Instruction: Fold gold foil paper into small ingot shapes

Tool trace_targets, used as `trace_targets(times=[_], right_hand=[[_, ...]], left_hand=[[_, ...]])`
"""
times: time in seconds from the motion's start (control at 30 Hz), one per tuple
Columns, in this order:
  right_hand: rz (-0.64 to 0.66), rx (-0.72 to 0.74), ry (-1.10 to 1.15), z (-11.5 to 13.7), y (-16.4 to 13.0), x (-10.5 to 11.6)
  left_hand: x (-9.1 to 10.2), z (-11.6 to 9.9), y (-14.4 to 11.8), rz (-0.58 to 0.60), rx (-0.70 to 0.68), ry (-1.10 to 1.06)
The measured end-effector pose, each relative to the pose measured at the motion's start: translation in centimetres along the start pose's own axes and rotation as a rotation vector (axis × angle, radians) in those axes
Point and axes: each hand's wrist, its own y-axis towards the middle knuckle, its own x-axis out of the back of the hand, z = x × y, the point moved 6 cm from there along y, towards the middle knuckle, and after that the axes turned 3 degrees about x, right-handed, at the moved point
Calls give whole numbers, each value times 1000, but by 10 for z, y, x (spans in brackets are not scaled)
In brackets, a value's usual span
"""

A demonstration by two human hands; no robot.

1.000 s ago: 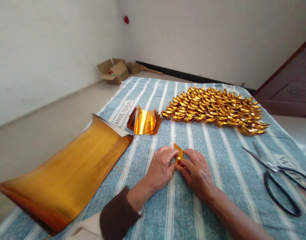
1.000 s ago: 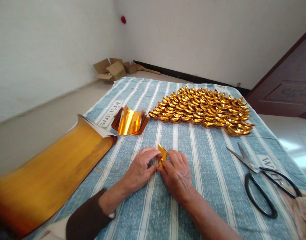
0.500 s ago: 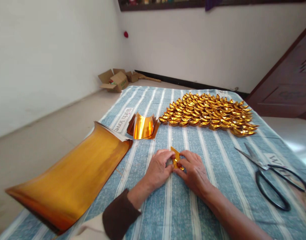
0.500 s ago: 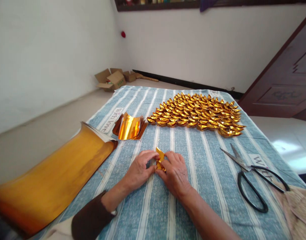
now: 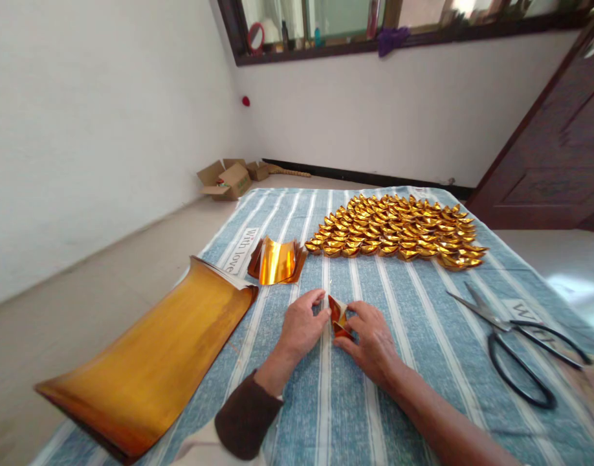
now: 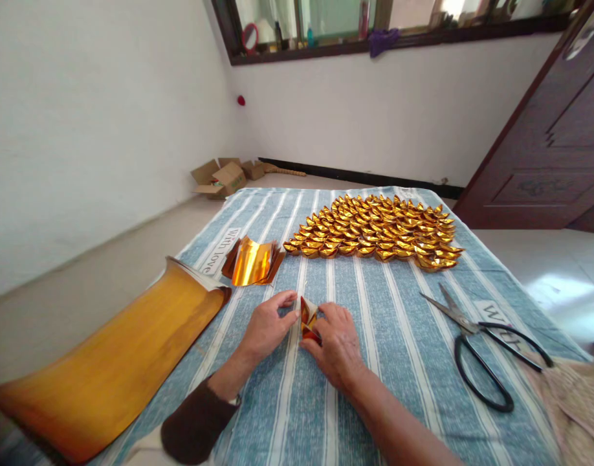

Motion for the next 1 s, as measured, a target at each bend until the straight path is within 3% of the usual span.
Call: trace_targets(times=[0.3, 0.53, 0.77, 1.0], right_hand=[[-102, 166, 178, 6, -1, 11], [-203, 373, 70, 30, 1, 30], [-79, 584, -28, 48, -5, 30], [-156, 540, -70, 49, -5, 32]], left_hand=[[-3, 4, -4, 110, 263, -283], [-5, -1, -18, 252, 518, -404], [-20, 0, -31, 457, 603, -623], [-28, 2, -32, 442, 576, -880]])
